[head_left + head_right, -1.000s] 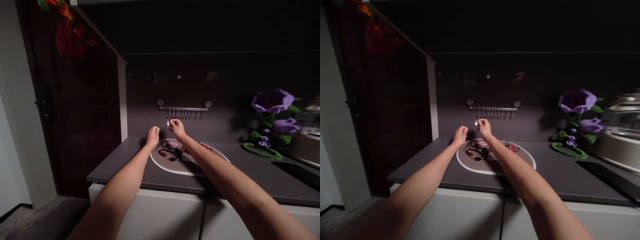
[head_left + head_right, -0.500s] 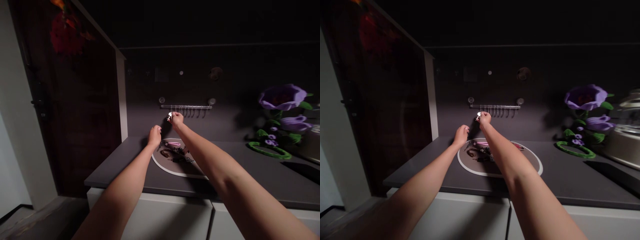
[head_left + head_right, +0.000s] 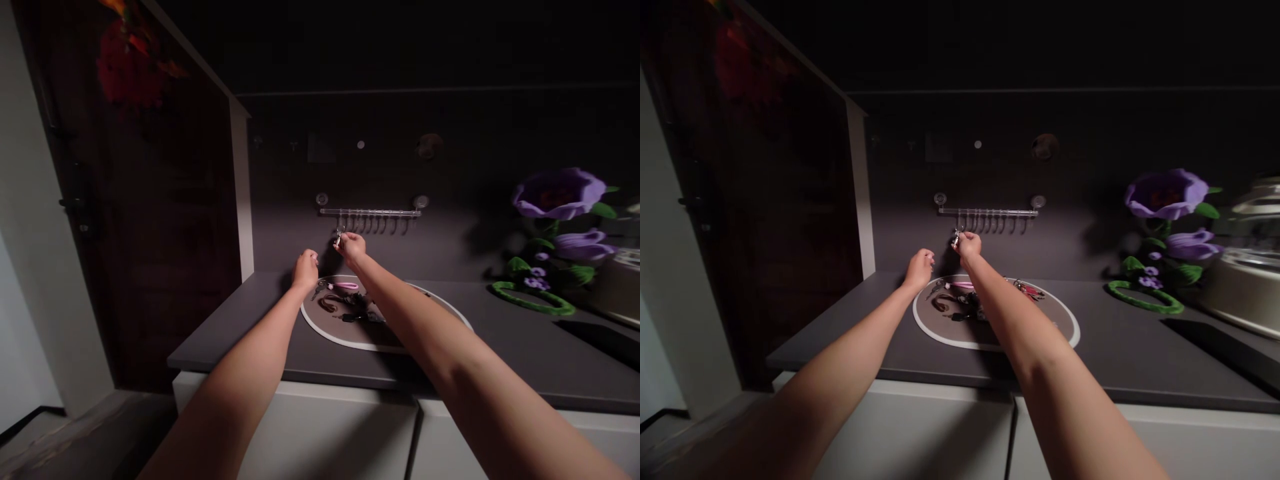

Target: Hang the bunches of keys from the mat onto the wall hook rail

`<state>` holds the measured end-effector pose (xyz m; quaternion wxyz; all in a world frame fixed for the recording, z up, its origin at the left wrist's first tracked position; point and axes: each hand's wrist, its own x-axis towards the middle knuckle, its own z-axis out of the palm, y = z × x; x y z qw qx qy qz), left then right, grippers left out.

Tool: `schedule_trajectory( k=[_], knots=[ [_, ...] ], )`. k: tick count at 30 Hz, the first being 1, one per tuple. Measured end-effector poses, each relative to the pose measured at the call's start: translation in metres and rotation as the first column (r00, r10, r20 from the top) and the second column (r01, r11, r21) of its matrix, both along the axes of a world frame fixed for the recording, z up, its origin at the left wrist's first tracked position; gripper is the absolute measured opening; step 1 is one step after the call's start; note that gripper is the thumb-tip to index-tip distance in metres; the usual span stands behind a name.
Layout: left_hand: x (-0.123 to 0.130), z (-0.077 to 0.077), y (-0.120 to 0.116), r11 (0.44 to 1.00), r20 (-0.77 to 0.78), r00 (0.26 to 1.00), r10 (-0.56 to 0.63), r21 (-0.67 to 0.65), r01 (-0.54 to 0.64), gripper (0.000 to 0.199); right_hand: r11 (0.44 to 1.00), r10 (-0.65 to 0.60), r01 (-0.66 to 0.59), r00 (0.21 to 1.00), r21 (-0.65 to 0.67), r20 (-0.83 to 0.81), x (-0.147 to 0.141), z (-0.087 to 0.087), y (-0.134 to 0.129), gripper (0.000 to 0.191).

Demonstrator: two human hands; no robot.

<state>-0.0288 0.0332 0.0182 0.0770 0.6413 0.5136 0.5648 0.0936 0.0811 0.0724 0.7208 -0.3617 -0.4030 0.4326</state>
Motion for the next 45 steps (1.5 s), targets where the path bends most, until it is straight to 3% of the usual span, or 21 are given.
schedule_trajectory(
  k=[8, 14, 19, 22, 25, 28, 31, 33, 40, 45],
  knots=[
    [-0.003, 0.0, 0.001, 0.998, -0.02, 0.999, -0.045, -0.035, 0.045, 0.018, 0.995, 0.084, -0.082, 0.996, -0.064, 0.032, 0.01, -0.018, -0.02, 0.017],
    [-0.004, 0.0, -0.003, 0.996, -0.101, 0.992, -0.074, -0.05, 0.07, 0.017, 0.983, 0.15, -0.148, 0.989, -0.108, 0.01, 0.016, -0.02, -0.047, 0.017],
    [-0.004, -0.001, -0.005, 0.997, -0.242, 0.968, -0.062, -0.068, 0.047, 0.016, 0.966, 0.254, -0.241, 0.953, -0.095, 0.163, 0.024, -0.023, -0.069, 0.009],
    [-0.005, -0.003, -0.006, 0.995, -0.343, 0.937, -0.07, -0.09, 0.041, 0.017, 0.977, 0.21, -0.207, 0.912, -0.047, 0.352, 0.027, -0.031, -0.075, 0.003],
    [-0.006, -0.005, -0.007, 0.992, -0.43, 0.901, -0.063, -0.122, 0.011, 0.019, 0.987, 0.091, -0.153, 0.798, 0.056, 0.595, 0.031, -0.041, -0.074, 0.002],
    [-0.005, -0.007, -0.007, 0.99, -0.474, 0.88, -0.038, -0.14, -0.033, 0.02, 0.975, -0.064, -0.139, 0.572, 0.173, 0.817, 0.036, -0.047, -0.071, 0.004],
    [-0.005, -0.009, -0.008, 0.98, -0.489, 0.872, -0.017, -0.182, -0.083, 0.019, 0.968, -0.129, -0.158, 0.349, 0.194, 0.928, 0.04, -0.049, -0.067, 0.006],
    [-0.005, -0.01, -0.007, 0.968, -0.488, 0.873, -0.012, -0.224, -0.111, 0.018, 0.972, -0.127, -0.159, 0.258, 0.172, 0.958, 0.042, -0.05, -0.064, 0.007],
    [-0.003, -0.017, 0.0, 0.931, -0.422, 0.907, -0.007, -0.333, -0.147, 0.019, 0.974, -0.125, -0.171, 0.136, 0.147, 0.983, 0.037, -0.055, -0.058, 0.012],
    [-0.002, -0.021, 0.001, 0.924, -0.344, 0.939, -0.007, -0.361, -0.126, 0.015, 0.972, -0.133, -0.18, 0.106, 0.151, 0.985, 0.035, -0.057, -0.056, 0.013]
  ],
)
